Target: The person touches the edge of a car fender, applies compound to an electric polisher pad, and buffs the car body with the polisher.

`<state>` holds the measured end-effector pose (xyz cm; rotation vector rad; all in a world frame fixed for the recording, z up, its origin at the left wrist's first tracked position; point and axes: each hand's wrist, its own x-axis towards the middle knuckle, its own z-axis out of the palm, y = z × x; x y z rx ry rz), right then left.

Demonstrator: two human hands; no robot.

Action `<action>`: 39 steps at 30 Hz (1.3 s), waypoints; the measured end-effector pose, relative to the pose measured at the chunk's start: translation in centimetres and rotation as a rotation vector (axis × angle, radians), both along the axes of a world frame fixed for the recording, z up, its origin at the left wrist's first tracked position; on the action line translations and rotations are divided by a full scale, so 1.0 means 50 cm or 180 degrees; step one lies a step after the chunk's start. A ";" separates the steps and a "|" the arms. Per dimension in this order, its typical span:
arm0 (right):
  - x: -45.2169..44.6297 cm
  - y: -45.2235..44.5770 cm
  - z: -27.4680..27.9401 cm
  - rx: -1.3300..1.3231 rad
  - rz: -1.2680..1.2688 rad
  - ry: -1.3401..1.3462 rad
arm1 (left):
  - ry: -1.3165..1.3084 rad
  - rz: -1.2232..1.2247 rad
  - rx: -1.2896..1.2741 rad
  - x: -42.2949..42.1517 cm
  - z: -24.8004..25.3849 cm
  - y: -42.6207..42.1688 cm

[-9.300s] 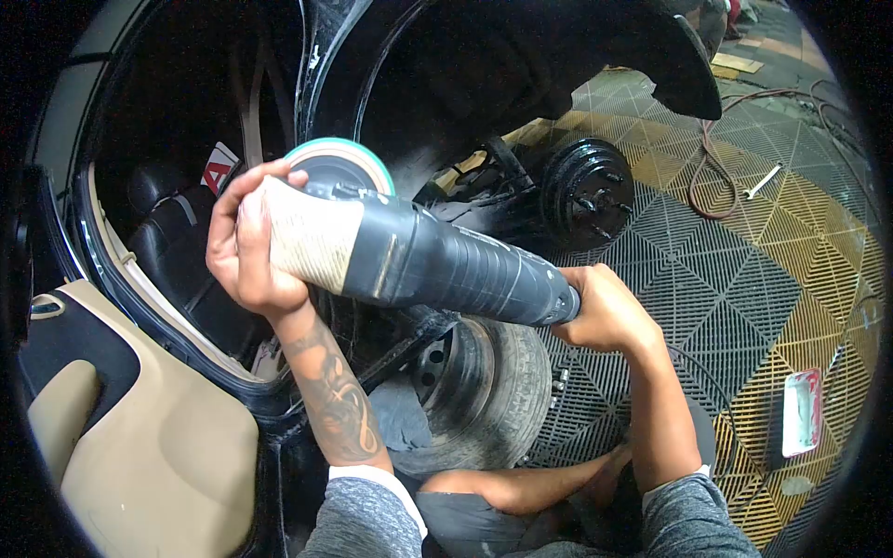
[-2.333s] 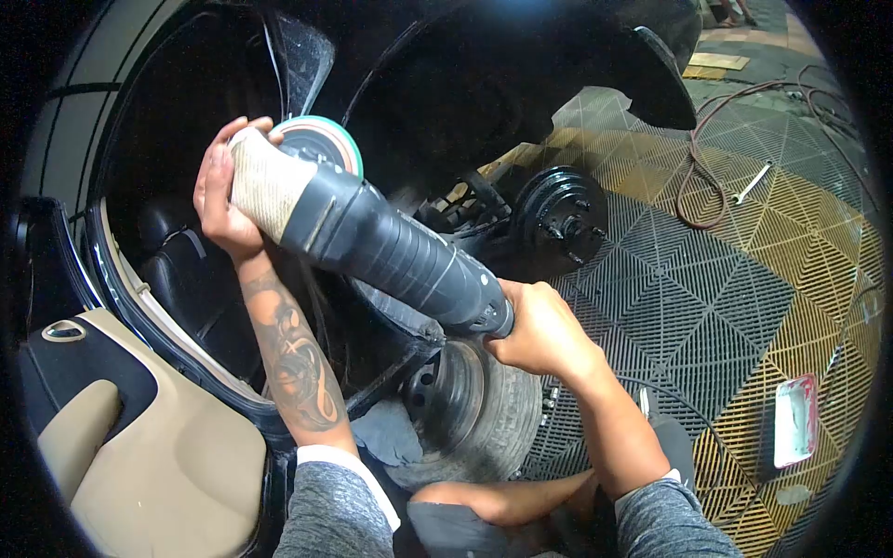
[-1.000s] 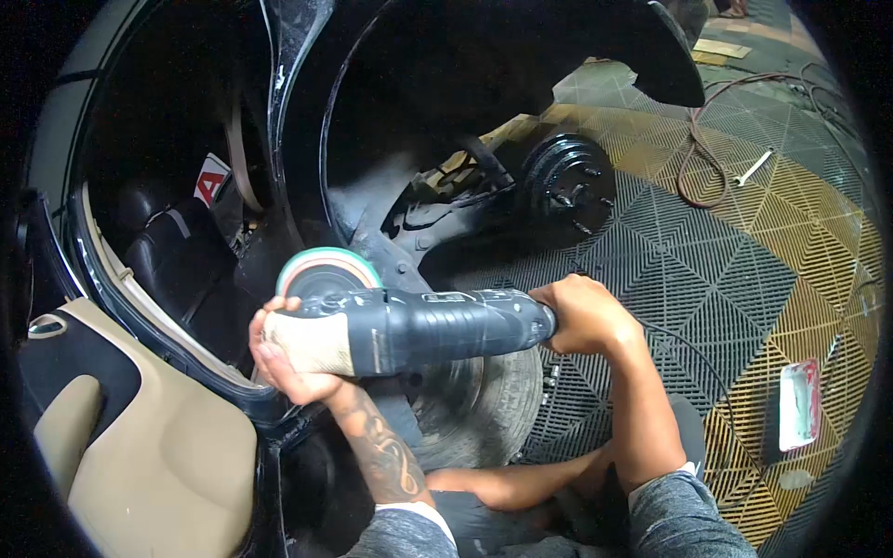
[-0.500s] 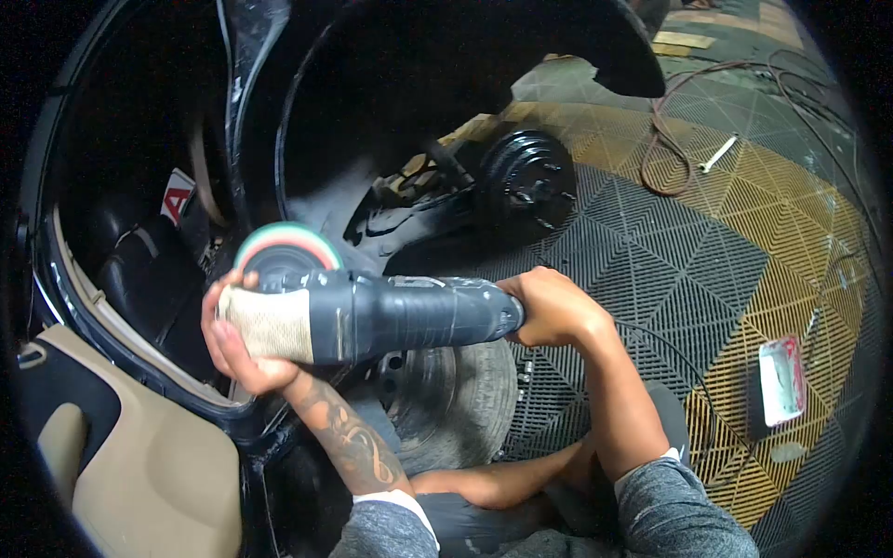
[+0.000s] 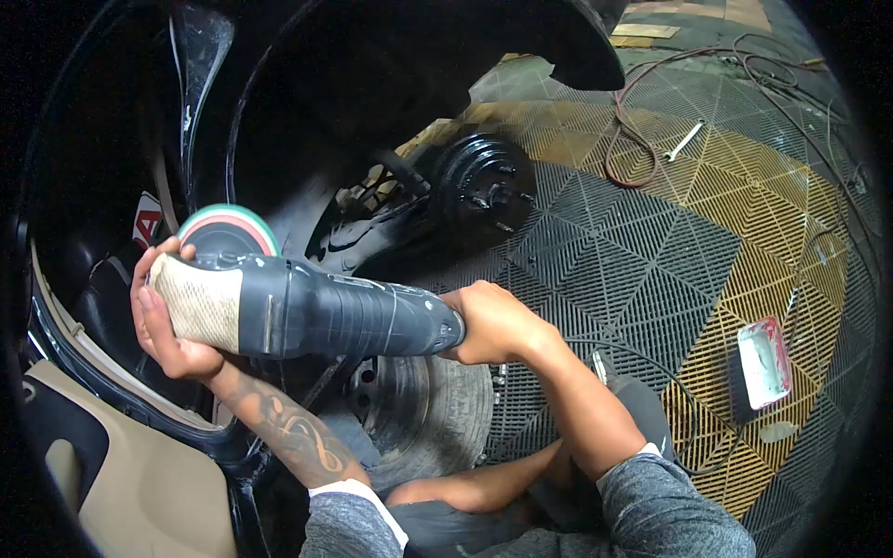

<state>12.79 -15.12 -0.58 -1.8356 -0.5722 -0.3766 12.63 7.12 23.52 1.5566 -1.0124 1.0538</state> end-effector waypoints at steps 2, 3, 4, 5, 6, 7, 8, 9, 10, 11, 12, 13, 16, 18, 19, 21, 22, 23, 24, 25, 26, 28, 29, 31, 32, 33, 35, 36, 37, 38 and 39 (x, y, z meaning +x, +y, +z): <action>-0.009 -0.009 0.015 0.0050 0.0088 0.0149 | 0.0012 0.0020 -0.0097 -0.005 -0.005 -0.003; -0.010 -0.013 0.016 -0.0060 0.0033 0.0136 | -0.0048 -0.0047 -0.0150 -0.005 -0.014 0.004; -0.009 -0.017 0.015 -0.0162 -0.0018 0.0123 | -0.0108 -0.0111 -0.0193 -0.003 -0.029 0.014; -0.006 -0.020 0.012 -0.0271 0.0028 0.0227 | -0.0174 -0.0203 -0.0204 -0.004 -0.046 0.023; -0.007 -0.022 0.013 -0.0349 -0.0003 0.0354 | -0.0193 -0.0210 -0.0301 -0.007 -0.064 0.030; 0.000 -0.022 0.000 -0.0363 -0.0006 0.0195 | -0.0233 -0.0174 -0.0380 -0.010 -0.083 0.037; 0.006 -0.021 -0.009 -0.0377 -0.0013 0.0038 | -0.0274 -0.0143 -0.0461 -0.014 -0.102 0.044; 0.009 -0.023 -0.010 -0.0492 0.0001 0.0162 | -0.0296 -0.0130 -0.0563 -0.020 -0.121 0.047; 0.009 -0.026 -0.008 -0.0611 0.0002 0.0291 | -0.0314 -0.0132 -0.0667 -0.024 -0.139 0.049; 0.010 -0.027 -0.012 -0.0588 -0.0005 0.0335 | -0.0353 -0.0082 -0.0762 -0.027 -0.158 0.054; 0.011 -0.031 -0.010 -0.0644 0.0015 0.0387 | -0.0379 0.0002 -0.0921 -0.028 -0.179 0.060; 0.014 -0.034 -0.016 -0.0688 -0.0004 0.0380 | -0.0434 0.0065 -0.0948 -0.028 -0.195 0.066; 0.016 -0.035 -0.020 -0.0765 -0.0029 0.0327 | -0.0479 0.0131 -0.1021 -0.028 -0.213 0.073; 0.015 -0.032 -0.023 -0.0788 -0.0024 0.0290 | -0.0404 0.0066 -0.0958 -0.030 -0.194 0.062; 0.017 -0.029 -0.025 -0.0634 0.0031 0.0252 | -0.0383 0.0091 -0.0857 -0.028 -0.176 0.055; 0.012 -0.023 -0.012 -0.0387 0.0051 0.0313 | -0.0290 -0.0034 -0.0610 -0.026 -0.128 0.038; 0.005 -0.021 -0.002 -0.0389 0.0044 0.0302 | -0.0287 -0.0158 -0.0501 -0.018 -0.101 0.026; -0.001 -0.019 0.006 -0.0260 0.0001 0.0241 | -0.0245 -0.0149 -0.0380 -0.016 -0.076 0.011; -0.005 -0.016 0.009 -0.0132 -0.0036 0.0183 | -0.0198 -0.0135 -0.0260 -0.013 -0.052 -0.002; -0.005 -0.011 0.007 0.0025 -0.0041 0.0169 | -0.0259 -0.0125 -0.0051 -0.006 -0.031 -0.004; -0.007 -0.011 0.010 0.0013 -0.0022 0.0171 | -0.0259 -0.0125 -0.0010 0.000 -0.019 -0.006; -0.013 -0.016 0.022 -0.0021 0.0015 0.0306 | -0.0256 -0.0136 -0.0043 0.003 -0.021 0.001; -0.014 -0.021 0.020 -0.0067 0.0033 0.0262 | -0.0230 -0.0225 -0.0182 0.000 -0.033 0.005; -0.012 -0.030 0.018 -0.0213 0.0013 0.0281 | -0.0244 -0.0251 -0.0465 -0.009 -0.072 0.014; -0.012 -0.033 0.015 -0.0356 -0.0022 0.0318 | -0.0308 -0.0174 -0.0582 -0.012 -0.097 0.025; -0.008 -0.036 0.012 -0.0488 -0.0023 0.0429 | -0.0302 -0.0175 -0.0705 -0.016 -0.122 0.035; 0.003 -0.037 -0.008 -0.0572 -0.0082 0.0407 | -0.0378 -0.0028 -0.0875 -0.021 -0.172 0.054; 0.009 -0.036 -0.017 -0.0653 -0.0149 0.0362 | -0.0466 -0.0032 -0.0967 -0.020 -0.195 0.061; 0.011 -0.034 -0.025 -0.0659 -0.0221 0.0272 | -0.0525 0.0047 -0.1088 -0.019 -0.222 0.070; 0.014 -0.036 -0.027 -0.0679 -0.0238 0.0291 | -0.0588 0.0122 -0.1211 -0.021 -0.246 0.074; 0.017 -0.037 -0.027 -0.0890 -0.0235 0.0312 | -0.0565 0.0188 -0.1388 -0.026 -0.270 0.074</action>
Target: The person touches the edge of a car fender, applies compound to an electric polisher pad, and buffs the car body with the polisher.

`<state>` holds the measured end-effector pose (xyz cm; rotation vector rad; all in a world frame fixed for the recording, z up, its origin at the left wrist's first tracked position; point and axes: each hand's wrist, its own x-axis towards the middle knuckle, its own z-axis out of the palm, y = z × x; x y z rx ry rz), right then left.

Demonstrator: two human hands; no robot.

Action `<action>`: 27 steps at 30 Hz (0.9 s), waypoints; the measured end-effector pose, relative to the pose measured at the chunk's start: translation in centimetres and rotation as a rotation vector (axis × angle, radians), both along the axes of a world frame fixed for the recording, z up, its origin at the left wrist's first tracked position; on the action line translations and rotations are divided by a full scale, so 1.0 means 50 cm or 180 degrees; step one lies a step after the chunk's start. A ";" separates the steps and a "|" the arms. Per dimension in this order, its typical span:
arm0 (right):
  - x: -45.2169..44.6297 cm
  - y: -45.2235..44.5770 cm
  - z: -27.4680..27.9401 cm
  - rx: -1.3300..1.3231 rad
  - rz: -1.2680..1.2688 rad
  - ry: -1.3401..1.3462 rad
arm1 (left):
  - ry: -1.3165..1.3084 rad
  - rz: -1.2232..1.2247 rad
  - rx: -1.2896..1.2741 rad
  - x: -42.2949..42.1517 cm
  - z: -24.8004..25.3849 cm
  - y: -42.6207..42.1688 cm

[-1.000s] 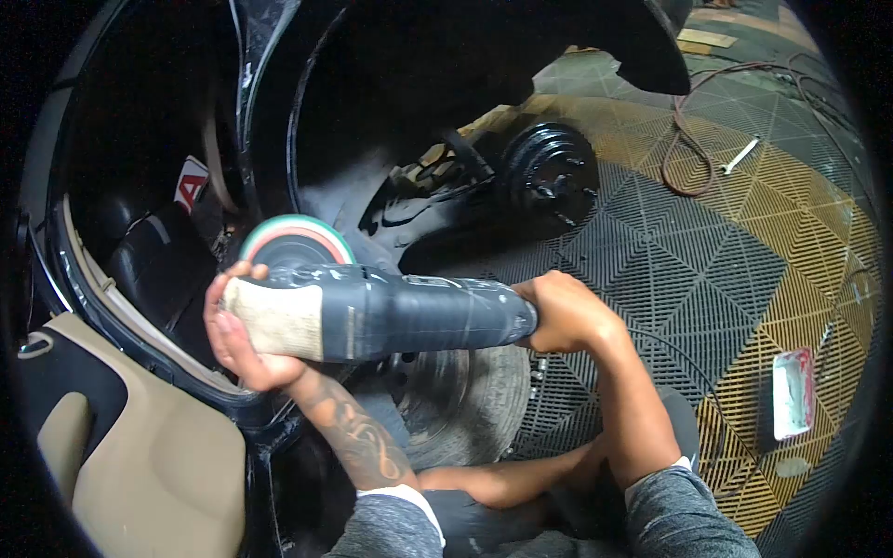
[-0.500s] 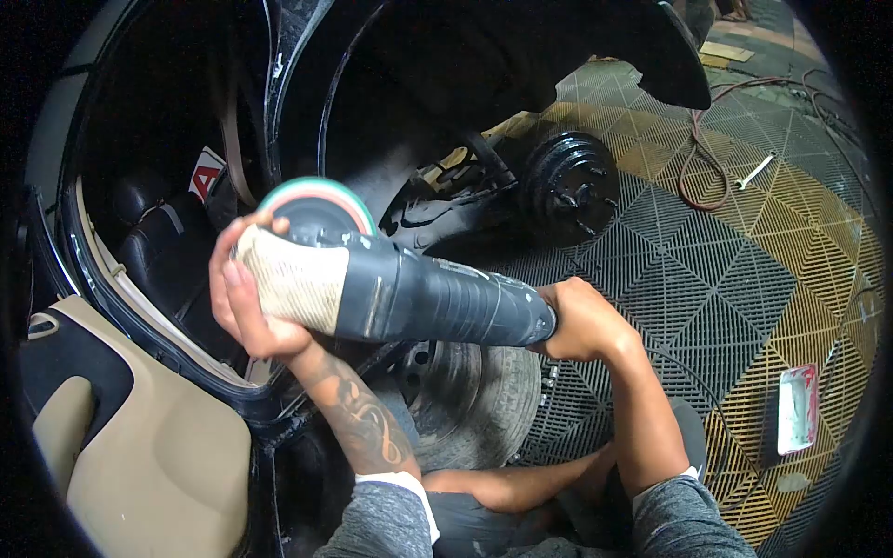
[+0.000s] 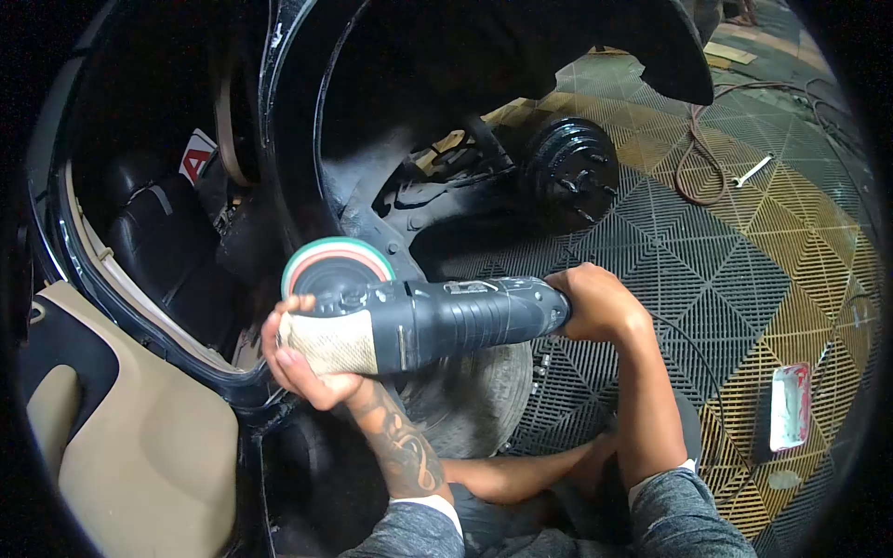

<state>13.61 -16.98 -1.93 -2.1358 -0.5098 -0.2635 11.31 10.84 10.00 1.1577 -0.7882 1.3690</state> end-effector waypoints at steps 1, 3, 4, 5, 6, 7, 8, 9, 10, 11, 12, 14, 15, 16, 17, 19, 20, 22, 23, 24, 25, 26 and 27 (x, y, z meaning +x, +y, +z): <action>0.004 -0.001 -0.003 -0.0208 0.0013 0.0028 | -0.0111 0.0032 0.0027 0.005 -0.023 0.017; 0.016 0.004 -0.017 -0.0367 -0.0006 -0.0058 | -0.0098 0.0145 -0.0142 -0.001 -0.054 0.026; 0.020 0.008 -0.023 -0.0406 0.0009 -0.0082 | -0.0085 0.0239 -0.0138 -0.005 -0.057 0.029; 0.021 0.014 -0.025 -0.0443 0.0039 -0.0106 | -0.0074 0.0237 -0.0142 -0.003 -0.056 0.032; 0.022 0.019 -0.023 -0.0340 0.0099 -0.0102 | -0.0124 0.0249 -0.0054 -0.003 -0.051 0.038; 0.021 0.024 -0.021 -0.0339 0.0125 -0.0099 | -0.0179 0.0276 0.0040 -0.005 -0.041 0.040; 0.019 0.028 -0.016 -0.0244 0.0148 -0.0080 | -0.0109 0.0258 0.0030 -0.006 -0.029 0.040; 0.018 0.032 -0.010 -0.0150 0.0163 -0.0068 | -0.0118 0.0278 0.0031 -0.006 -0.014 0.038; 0.015 0.033 -0.009 -0.0049 0.0170 -0.0111 | -0.0061 0.0130 0.0086 -0.007 0.002 0.033; 0.010 0.032 -0.002 -0.0055 0.0183 -0.0128 | -0.0006 -0.0018 0.0139 -0.007 0.014 0.030; 0.003 0.030 0.006 0.0044 0.0147 -0.0100 | -0.0004 -0.0040 0.0246 -0.007 0.020 0.031; -0.001 0.023 0.009 0.0171 0.0113 -0.0158 | -0.0033 -0.0044 0.0182 -0.006 0.012 0.028; 0.002 0.019 0.005 0.0064 0.0058 -0.0152 | -0.0040 -0.0062 0.0125 -0.003 0.002 0.024; 0.004 0.013 0.003 -0.0070 0.0047 -0.0084 | 0.0019 -0.0015 -0.0064 -0.003 -0.019 0.024; 0.005 0.008 0.003 -0.0205 0.0033 -0.0011 | -0.0036 -0.0055 -0.0093 -0.002 -0.037 0.027; 0.004 0.002 0.003 -0.0283 -0.0019 -0.0079 | -0.0089 0.0079 -0.0145 0.002 -0.067 0.032; 0.006 0.000 0.000 -0.0317 -0.0029 -0.0149 | -0.0146 0.0096 -0.0126 0.003 -0.075 0.031; 0.007 -0.001 -0.005 -0.0313 -0.0015 -0.0148 | -0.0135 0.0130 -0.0041 0.003 -0.067 0.031; 0.008 0.000 -0.007 -0.0310 -0.0009 -0.0166 | -0.0122 0.0172 0.0052 0.000 -0.054 0.028; 0.009 0.001 -0.009 -0.0193 -0.0004 -0.0212 | -0.0071 0.0160 0.0048 0.002 -0.036 0.024; 0.009 0.003 -0.011 -0.0074 -0.0003 -0.0260 | -0.0094 0.0167 0.0057 0.000 -0.009 0.014; 0.009 0.004 -0.008 0.0088 0.0033 -0.0203 | -0.0006 0.0074 0.0179 -0.003 0.020 0.002; 0.003 0.002 0.002 0.0097 0.0034 -0.0220 | 0.0087 -0.0020 0.0302 -0.003 0.050 -0.008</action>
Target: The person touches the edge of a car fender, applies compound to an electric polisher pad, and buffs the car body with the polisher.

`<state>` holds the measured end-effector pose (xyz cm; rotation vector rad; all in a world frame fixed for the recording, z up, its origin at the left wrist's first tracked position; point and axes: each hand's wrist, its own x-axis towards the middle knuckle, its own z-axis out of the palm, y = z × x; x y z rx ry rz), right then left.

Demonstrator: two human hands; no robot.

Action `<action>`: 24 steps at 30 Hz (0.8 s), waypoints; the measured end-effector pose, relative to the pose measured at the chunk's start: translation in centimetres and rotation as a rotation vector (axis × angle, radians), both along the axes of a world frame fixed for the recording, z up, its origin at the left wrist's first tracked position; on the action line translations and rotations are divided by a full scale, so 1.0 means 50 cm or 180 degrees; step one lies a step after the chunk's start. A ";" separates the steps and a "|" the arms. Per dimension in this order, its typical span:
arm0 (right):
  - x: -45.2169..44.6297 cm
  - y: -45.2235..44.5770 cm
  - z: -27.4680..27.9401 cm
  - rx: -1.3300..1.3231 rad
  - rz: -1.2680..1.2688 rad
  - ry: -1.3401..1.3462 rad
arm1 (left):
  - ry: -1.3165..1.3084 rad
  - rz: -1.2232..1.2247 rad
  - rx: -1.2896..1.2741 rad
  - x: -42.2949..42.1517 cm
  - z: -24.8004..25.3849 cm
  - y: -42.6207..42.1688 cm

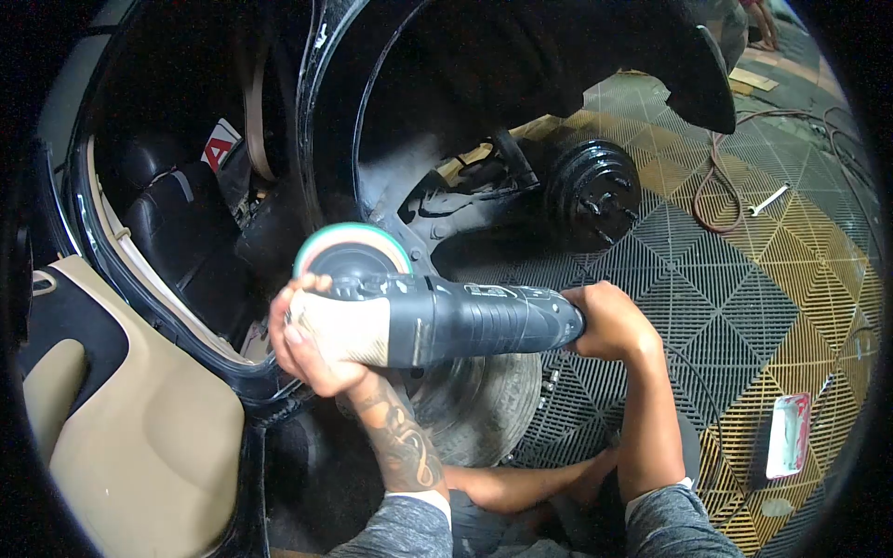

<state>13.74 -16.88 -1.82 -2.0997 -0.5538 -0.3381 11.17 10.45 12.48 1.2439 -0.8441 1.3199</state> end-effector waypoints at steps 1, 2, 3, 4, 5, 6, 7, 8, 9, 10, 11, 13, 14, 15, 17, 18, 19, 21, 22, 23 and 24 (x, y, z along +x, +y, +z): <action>-0.017 -0.002 0.025 0.0112 0.0076 0.0134 | 0.0001 -0.0085 0.0204 0.005 0.031 -0.002; -0.030 -0.004 0.044 0.0228 0.0147 0.0268 | 0.0054 -0.0136 0.0292 0.009 0.061 -0.015; -0.036 -0.007 0.052 0.0161 0.0116 0.0342 | 0.0075 -0.0160 0.0462 0.010 0.094 -0.031; -0.040 -0.009 0.058 0.0172 0.0093 0.0333 | 0.0098 -0.0191 0.0624 0.014 0.125 -0.047; -0.045 -0.009 0.063 0.0285 0.0068 0.0260 | 0.0138 -0.0244 0.0747 0.023 0.155 -0.061; -0.050 -0.009 0.064 0.0385 0.0051 0.0205 | 0.0197 -0.0291 0.0857 0.033 0.182 -0.074; -0.050 -0.007 0.064 0.0483 0.0046 0.0134 | 0.0180 -0.0357 0.1017 0.043 0.209 -0.087; -0.051 -0.006 0.066 0.0462 0.0058 0.0193 | 0.0179 -0.0407 0.1172 0.049 0.232 -0.099; -0.052 -0.005 0.071 0.0581 0.0042 0.0227 | 0.0261 -0.0380 0.1145 0.047 0.246 -0.117; -0.053 -0.002 0.078 0.0701 0.0032 0.0253 | 0.0334 -0.0343 0.1122 0.043 0.253 -0.126; -0.056 -0.002 0.089 0.0766 0.0093 0.0289 | 0.0314 -0.0258 0.1136 0.040 0.251 -0.122; -0.049 -0.004 0.078 0.0651 0.0107 0.0344 | 0.0265 -0.0221 0.1027 0.039 0.218 -0.096; -0.044 -0.006 0.070 0.0606 0.0124 0.0385 | 0.0179 -0.0220 0.0922 0.037 0.195 -0.083; -0.039 -0.008 0.062 0.0605 0.0123 0.0383 | 0.0202 -0.0402 0.0798 0.028 0.163 -0.078; -0.031 -0.011 0.044 0.0256 0.0024 0.0403 | -0.0013 -0.0369 0.0648 0.026 0.096 -0.050; -0.025 -0.012 0.032 0.0245 0.0023 0.0409 | 0.0016 -0.0366 0.0483 0.021 0.059 -0.041; -0.016 -0.011 0.020 0.0167 0.0014 0.0487 | -0.0024 -0.0296 0.0407 0.020 0.023 -0.028; 0.006 -0.010 -0.008 0.0027 0.0026 0.0625 | 0.0108 -0.0023 0.0136 -0.002 -0.047 -0.022; 0.017 -0.009 -0.024 0.0020 0.0034 0.0610 | 0.0085 0.0075 0.0032 0.000 -0.083 -0.010; 0.026 -0.008 -0.040 -0.0104 0.0025 0.0478 | 0.0065 0.0165 -0.0015 -0.002 -0.112 0.000; 0.034 -0.008 -0.053 -0.0232 0.0008 0.0351 | 0.0052 0.0249 -0.0066 -0.003 -0.137 0.010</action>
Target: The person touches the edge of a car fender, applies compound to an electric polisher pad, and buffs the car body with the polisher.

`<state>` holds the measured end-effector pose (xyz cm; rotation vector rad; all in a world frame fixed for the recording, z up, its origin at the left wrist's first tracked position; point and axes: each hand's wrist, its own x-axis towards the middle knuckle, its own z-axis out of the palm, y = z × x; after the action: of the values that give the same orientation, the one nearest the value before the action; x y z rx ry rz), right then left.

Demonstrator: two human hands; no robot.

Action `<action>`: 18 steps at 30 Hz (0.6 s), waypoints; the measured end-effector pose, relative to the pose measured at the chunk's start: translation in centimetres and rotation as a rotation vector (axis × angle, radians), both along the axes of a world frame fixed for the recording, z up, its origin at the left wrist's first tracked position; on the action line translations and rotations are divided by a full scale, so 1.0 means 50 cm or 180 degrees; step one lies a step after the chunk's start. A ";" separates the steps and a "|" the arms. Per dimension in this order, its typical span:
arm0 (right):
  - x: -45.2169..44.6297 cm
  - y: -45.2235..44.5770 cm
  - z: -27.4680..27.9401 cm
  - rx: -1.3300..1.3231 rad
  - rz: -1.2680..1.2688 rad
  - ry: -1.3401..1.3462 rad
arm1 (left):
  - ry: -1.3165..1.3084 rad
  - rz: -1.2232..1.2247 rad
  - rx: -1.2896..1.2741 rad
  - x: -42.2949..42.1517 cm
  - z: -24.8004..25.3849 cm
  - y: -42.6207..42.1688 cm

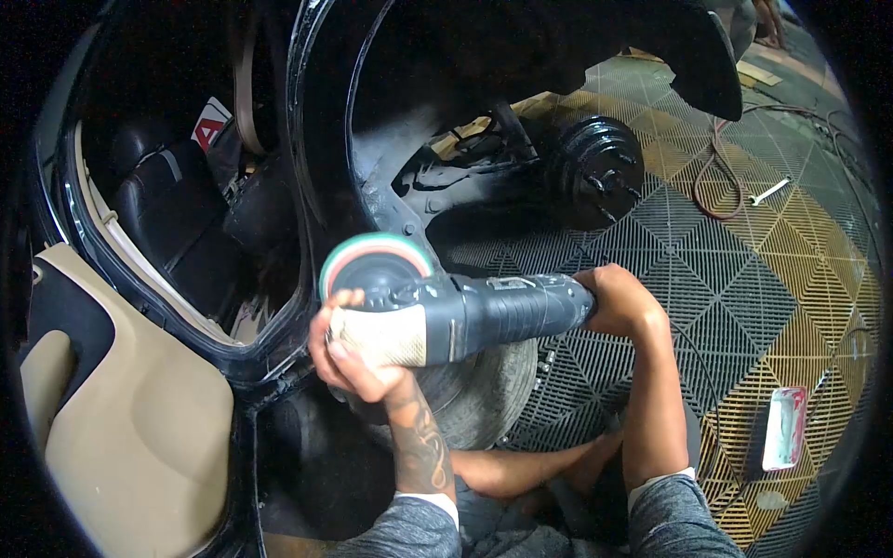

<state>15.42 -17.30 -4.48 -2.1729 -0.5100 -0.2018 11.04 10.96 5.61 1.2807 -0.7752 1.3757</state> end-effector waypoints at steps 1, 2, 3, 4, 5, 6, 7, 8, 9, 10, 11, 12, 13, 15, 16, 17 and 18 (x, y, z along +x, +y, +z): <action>0.005 0.000 -0.005 -0.0126 0.0020 -0.0042 | -0.0098 0.0043 0.0001 0.000 -0.009 0.002; 0.008 -0.001 -0.008 -0.0145 0.0015 -0.0028 | -0.0084 0.0038 -0.0018 0.002 -0.016 0.004; 0.010 -0.001 -0.009 -0.0199 0.0064 -0.0089 | -0.0037 0.0075 -0.0076 0.000 -0.022 0.006; 0.008 0.000 -0.007 -0.0250 0.0118 -0.0151 | 0.0011 0.0115 -0.0132 -0.006 -0.018 0.003; 0.004 0.004 0.002 -0.0200 0.0116 -0.0034 | 0.0035 0.0091 -0.0100 -0.007 -0.001 0.001; -0.004 0.007 0.016 -0.0199 0.0107 -0.0047 | 0.0032 0.0013 -0.0057 -0.009 0.024 -0.007; -0.015 0.008 0.031 -0.0014 0.0111 -0.0045 | 0.0068 -0.0075 0.0014 -0.008 0.055 -0.011; -0.023 0.010 0.044 0.0174 0.0112 -0.0047 | 0.0099 -0.0167 0.0088 -0.007 0.091 -0.014; -0.027 0.013 0.053 0.0347 0.0151 -0.0057 | 0.0054 -0.0241 0.0264 -0.003 0.131 -0.018; -0.035 0.013 0.066 0.0538 0.0172 -0.0184 | 0.0006 -0.0318 0.0440 0.004 0.174 -0.024; -0.042 0.013 0.077 0.0671 0.0224 -0.0184 | 0.0005 -0.0487 0.0552 0.013 0.218 -0.032; -0.049 0.013 0.089 0.0805 0.0279 -0.0186 | 0.0109 -0.0548 0.0616 0.012 0.263 -0.053; -0.068 0.012 0.117 0.0892 0.0274 -0.0214 | 0.0119 -0.0506 0.0854 0.026 0.307 -0.058; -0.092 0.013 0.142 0.1100 0.0277 -0.0241 | 0.0242 -0.0449 0.1198 0.041 0.389 -0.092; -0.101 0.015 0.151 0.1201 0.0270 -0.0175 | 0.0185 -0.0368 0.1431 0.055 0.425 -0.113; -0.109 0.017 0.157 0.1404 0.0217 -0.0297 | 0.0203 -0.0428 0.1615 0.062 0.454 -0.142; -0.115 0.015 0.165 0.1426 0.0182 -0.0304 | 0.0231 -0.0495 0.1797 0.069 0.479 -0.171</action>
<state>9.68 -16.56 3.79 -1.7168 -0.5235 -0.3542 14.48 2.41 29.56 1.6482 -1.2399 1.0091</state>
